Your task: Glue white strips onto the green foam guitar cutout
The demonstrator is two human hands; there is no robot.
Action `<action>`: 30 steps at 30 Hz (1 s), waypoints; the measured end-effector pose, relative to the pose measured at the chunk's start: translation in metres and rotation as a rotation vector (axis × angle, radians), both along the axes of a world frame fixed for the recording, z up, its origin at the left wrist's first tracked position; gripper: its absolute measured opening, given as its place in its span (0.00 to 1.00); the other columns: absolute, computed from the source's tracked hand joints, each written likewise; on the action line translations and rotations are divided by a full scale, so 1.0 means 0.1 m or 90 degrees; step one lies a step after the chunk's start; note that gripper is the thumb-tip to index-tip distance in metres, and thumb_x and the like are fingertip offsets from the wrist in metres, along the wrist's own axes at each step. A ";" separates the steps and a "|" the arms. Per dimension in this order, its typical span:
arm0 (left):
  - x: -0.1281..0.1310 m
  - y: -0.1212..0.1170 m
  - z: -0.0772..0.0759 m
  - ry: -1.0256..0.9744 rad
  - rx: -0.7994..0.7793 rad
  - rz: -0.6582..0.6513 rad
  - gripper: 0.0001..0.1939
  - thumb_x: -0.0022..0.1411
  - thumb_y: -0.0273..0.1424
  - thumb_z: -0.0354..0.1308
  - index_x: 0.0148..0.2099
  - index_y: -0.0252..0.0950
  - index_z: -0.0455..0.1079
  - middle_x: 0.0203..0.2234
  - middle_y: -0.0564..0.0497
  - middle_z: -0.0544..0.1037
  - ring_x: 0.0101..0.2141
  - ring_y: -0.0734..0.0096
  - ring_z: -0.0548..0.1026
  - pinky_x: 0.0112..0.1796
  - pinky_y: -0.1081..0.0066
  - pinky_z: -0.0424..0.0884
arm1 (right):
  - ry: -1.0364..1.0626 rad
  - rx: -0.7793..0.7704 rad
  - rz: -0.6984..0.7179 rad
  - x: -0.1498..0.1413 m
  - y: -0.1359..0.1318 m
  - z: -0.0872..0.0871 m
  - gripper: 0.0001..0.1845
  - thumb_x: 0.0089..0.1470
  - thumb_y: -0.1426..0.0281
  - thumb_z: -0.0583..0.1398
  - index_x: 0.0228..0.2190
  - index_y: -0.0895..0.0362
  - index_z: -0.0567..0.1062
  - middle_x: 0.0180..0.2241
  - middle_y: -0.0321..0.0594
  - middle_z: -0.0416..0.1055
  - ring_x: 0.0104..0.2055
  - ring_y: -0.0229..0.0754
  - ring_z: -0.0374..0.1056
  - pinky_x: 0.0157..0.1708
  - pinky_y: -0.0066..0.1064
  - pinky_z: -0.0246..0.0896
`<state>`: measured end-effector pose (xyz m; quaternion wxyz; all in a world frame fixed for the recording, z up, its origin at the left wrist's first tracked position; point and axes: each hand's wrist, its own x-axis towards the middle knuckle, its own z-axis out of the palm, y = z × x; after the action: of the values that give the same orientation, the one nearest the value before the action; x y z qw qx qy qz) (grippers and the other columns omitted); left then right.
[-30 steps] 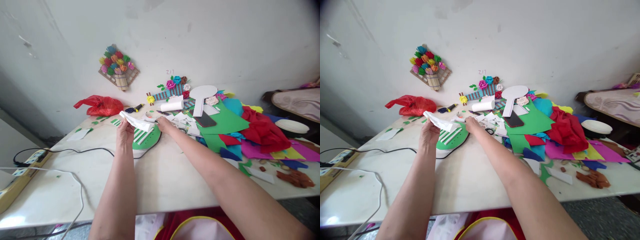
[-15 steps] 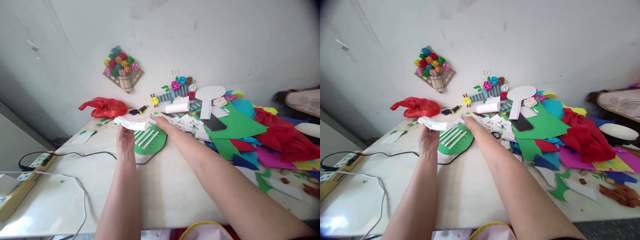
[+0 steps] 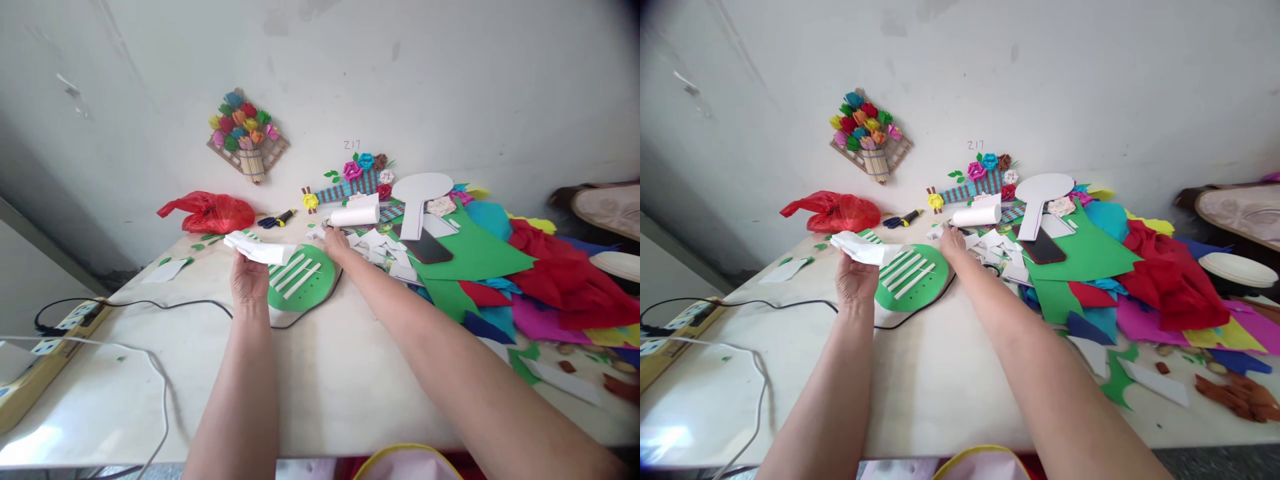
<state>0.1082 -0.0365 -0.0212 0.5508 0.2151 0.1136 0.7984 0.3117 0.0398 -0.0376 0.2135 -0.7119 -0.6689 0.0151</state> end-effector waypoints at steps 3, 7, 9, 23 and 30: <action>0.03 -0.02 -0.03 -0.001 -0.003 -0.020 0.05 0.56 0.28 0.55 0.34 0.38 0.72 0.33 0.53 0.79 0.46 0.72 0.71 0.51 0.68 0.62 | -0.033 0.023 -0.036 0.00 -0.10 0.04 0.19 0.52 0.78 0.49 0.47 0.65 0.66 0.46 0.55 0.63 0.47 0.50 0.62 0.43 0.36 0.58; 0.03 -0.06 -0.05 -0.011 0.002 -0.050 0.07 0.57 0.30 0.53 0.35 0.37 0.72 0.35 0.50 0.78 0.49 0.68 0.69 0.52 0.65 0.60 | -0.063 0.073 -0.027 -0.12 -0.19 0.07 0.20 0.54 0.80 0.44 0.47 0.67 0.65 0.45 0.58 0.62 0.46 0.51 0.60 0.41 0.37 0.58; 0.02 -0.08 -0.06 -0.010 0.026 -0.060 0.07 0.56 0.32 0.54 0.35 0.37 0.72 0.36 0.50 0.78 0.49 0.67 0.68 0.53 0.63 0.58 | -0.080 0.107 0.001 -0.18 -0.20 0.07 0.21 0.55 0.80 0.42 0.47 0.67 0.65 0.46 0.59 0.61 0.46 0.51 0.59 0.41 0.37 0.57; 0.00 -0.04 -0.16 -0.016 0.038 -0.085 0.07 0.57 0.32 0.54 0.35 0.39 0.72 0.35 0.51 0.78 0.47 0.68 0.70 0.53 0.61 0.57 | 0.022 0.221 -0.124 -0.03 -0.21 0.39 0.19 0.55 0.79 0.42 0.46 0.62 0.62 0.45 0.53 0.62 0.48 0.49 0.56 0.41 0.37 0.56; 0.04 -0.04 -0.18 -0.061 -0.011 -0.090 0.09 0.59 0.29 0.51 0.33 0.38 0.73 0.31 0.53 0.79 0.43 0.73 0.73 0.53 0.65 0.57 | 0.220 0.168 -0.249 0.17 -0.32 0.42 0.23 0.52 0.67 0.50 0.50 0.61 0.57 0.45 0.51 0.66 0.46 0.49 0.63 0.40 0.37 0.59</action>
<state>0.1126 -0.0407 -0.0388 0.6125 0.1794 0.0782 0.7659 0.3289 0.0081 0.0042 0.4140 -0.7804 -0.4686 0.0078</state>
